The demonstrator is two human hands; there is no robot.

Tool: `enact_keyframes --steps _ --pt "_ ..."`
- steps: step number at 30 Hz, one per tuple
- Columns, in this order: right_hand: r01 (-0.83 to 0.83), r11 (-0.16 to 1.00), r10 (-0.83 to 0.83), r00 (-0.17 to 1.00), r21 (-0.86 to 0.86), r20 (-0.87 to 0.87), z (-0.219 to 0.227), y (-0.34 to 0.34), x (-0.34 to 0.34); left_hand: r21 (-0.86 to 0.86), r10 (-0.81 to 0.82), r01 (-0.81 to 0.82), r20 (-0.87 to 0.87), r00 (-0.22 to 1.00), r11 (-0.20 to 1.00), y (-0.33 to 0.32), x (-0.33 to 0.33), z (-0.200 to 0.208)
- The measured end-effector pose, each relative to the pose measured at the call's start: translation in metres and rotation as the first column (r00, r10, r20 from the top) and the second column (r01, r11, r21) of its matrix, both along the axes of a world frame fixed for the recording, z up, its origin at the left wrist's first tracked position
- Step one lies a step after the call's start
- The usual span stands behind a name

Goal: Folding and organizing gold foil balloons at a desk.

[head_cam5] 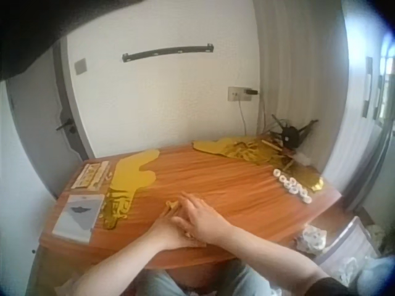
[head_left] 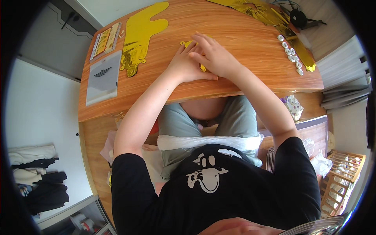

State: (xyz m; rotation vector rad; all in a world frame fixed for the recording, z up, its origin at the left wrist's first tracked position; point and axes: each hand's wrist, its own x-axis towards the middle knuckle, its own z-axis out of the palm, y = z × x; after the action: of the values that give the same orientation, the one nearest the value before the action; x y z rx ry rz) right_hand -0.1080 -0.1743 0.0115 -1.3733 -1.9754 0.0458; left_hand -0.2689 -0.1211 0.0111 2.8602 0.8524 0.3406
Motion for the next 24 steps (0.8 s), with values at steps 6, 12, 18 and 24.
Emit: enact_keyframes --steps 6,12,18,24 --pt "-0.013 0.997 0.000 0.988 -0.079 -0.154 -0.017 0.005 0.000 -0.565 0.114 0.313 0.594 0.796 0.763 0.023 -0.012 -0.001" --pt "0.083 0.984 -0.032 0.954 -0.157 0.299 -0.016 0.001 -0.002 -0.428 0.282 -0.063 0.471 0.836 0.902 0.019 -0.072 0.005" --pt "0.080 0.989 -0.034 0.937 -0.120 0.346 -0.007 -0.006 -0.008 -0.095 0.096 -0.084 0.129 0.987 0.992 -0.035 -0.114 0.006" --pt "0.035 0.998 -0.010 0.889 -0.047 0.459 -0.004 -0.005 -0.014 0.054 -0.142 0.138 0.075 0.987 0.989 -0.030 -0.122 0.008"
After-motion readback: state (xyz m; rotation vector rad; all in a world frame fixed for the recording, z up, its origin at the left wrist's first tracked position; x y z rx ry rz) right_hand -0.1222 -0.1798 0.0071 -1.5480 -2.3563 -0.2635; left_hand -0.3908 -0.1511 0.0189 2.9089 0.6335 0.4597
